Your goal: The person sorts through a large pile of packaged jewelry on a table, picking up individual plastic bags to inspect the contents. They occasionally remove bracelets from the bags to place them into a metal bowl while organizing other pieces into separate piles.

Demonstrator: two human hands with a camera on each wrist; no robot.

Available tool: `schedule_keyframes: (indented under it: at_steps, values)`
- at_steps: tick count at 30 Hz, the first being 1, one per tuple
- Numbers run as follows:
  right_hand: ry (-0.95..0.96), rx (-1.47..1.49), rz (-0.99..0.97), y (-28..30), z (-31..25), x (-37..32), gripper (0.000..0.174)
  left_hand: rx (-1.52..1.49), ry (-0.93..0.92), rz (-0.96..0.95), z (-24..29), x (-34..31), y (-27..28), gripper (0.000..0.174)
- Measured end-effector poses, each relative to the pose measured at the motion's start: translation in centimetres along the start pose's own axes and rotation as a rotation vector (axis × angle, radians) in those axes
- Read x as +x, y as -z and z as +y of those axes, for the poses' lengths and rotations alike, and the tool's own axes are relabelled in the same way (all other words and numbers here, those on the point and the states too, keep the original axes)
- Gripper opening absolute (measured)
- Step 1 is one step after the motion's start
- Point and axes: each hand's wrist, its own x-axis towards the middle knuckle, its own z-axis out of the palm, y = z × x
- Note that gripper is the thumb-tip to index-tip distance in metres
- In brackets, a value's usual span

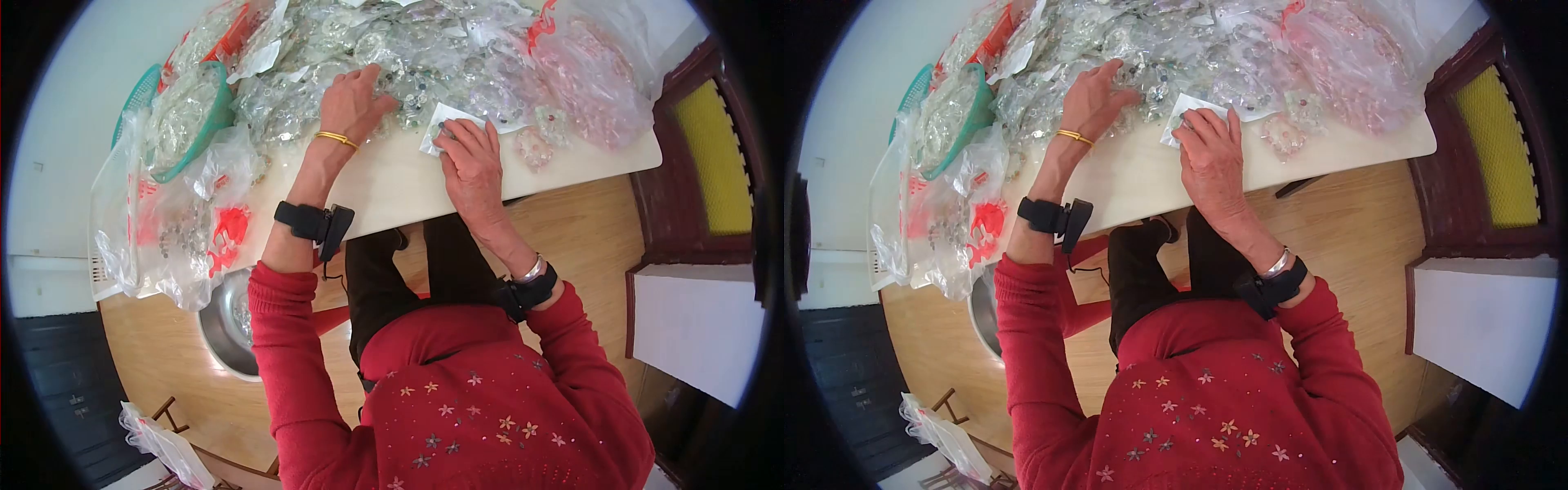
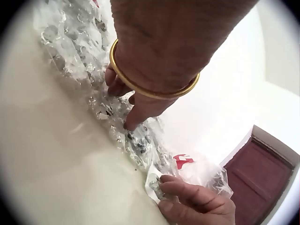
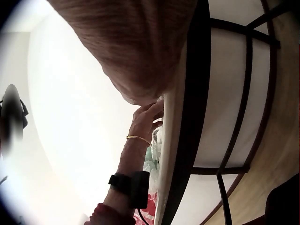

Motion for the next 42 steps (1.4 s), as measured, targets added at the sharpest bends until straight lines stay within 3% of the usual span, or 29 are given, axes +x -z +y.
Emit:
schedule_keyframes:
  at_steps: [5,8,9,12,21,25,27,28,31,33,35,39,42]
  values:
    - [0.013,0.024,-0.001,-0.1,0.1,0.0,0.022,0.003,0.112,-0.048,-0.8,0.5,0.4,0.028]
    - [0.011,0.038,0.005,0.0,0.0,0.0,0.021,-0.758,0.563,0.097,-0.2,0.1,2.4,0.02]
    - [0.012,0.046,0.005,0.0,0.0,0.1,0.021,-0.755,0.566,0.095,0.0,-0.4,2.7,0.02]
    - [0.021,0.06,0.003,0.0,-0.1,0.1,0.021,-1.43,0.612,-0.04,0.4,-2.1,3.8,0.017]
    - [0.033,0.056,0.007,0.0,-0.1,0.2,0.022,-1.635,0.703,-0.005,0.6,-3.9,3.8,0.018]
    - [0.036,0.053,-0.014,-0.1,0.0,0.0,0.022,-1.785,0.5,0.187,-1.5,0.8,5.8,0.016]
    - [0.039,0.056,-0.014,0.0,0.1,0.0,0.023,-1.378,0.317,0.431,-2.8,3.1,7.8,0.018]
    - [0.033,0.062,-0.013,0.0,0.1,0.0,0.023,-1.372,0.316,0.434,-3.3,2.8,8.2,0.018]
    - [0.014,0.08,-0.012,-0.2,0.2,0.0,0.023,-0.371,0.382,-0.045,-4.1,0.2,8.7,0.025]
    - [0.023,0.07,-0.021,0.1,0.0,0.2,0.022,0.065,0.381,-0.334,-0.8,-3.1,9.0,0.027]
    - [0.019,0.065,-0.028,0.0,0.0,0.0,0.022,0.162,0.129,-0.216,-0.2,-7.6,7.6,0.022]
    - [0.041,0.052,-0.018,-0.1,0.0,0.1,0.021,0.174,-0.048,-0.033,0.7,-10.9,6.3,0.014]
    - [0.037,0.047,-0.016,-0.2,-0.1,0.1,0.021,0.223,-0.017,-0.123,0.3,-10.8,6.4,0.012]
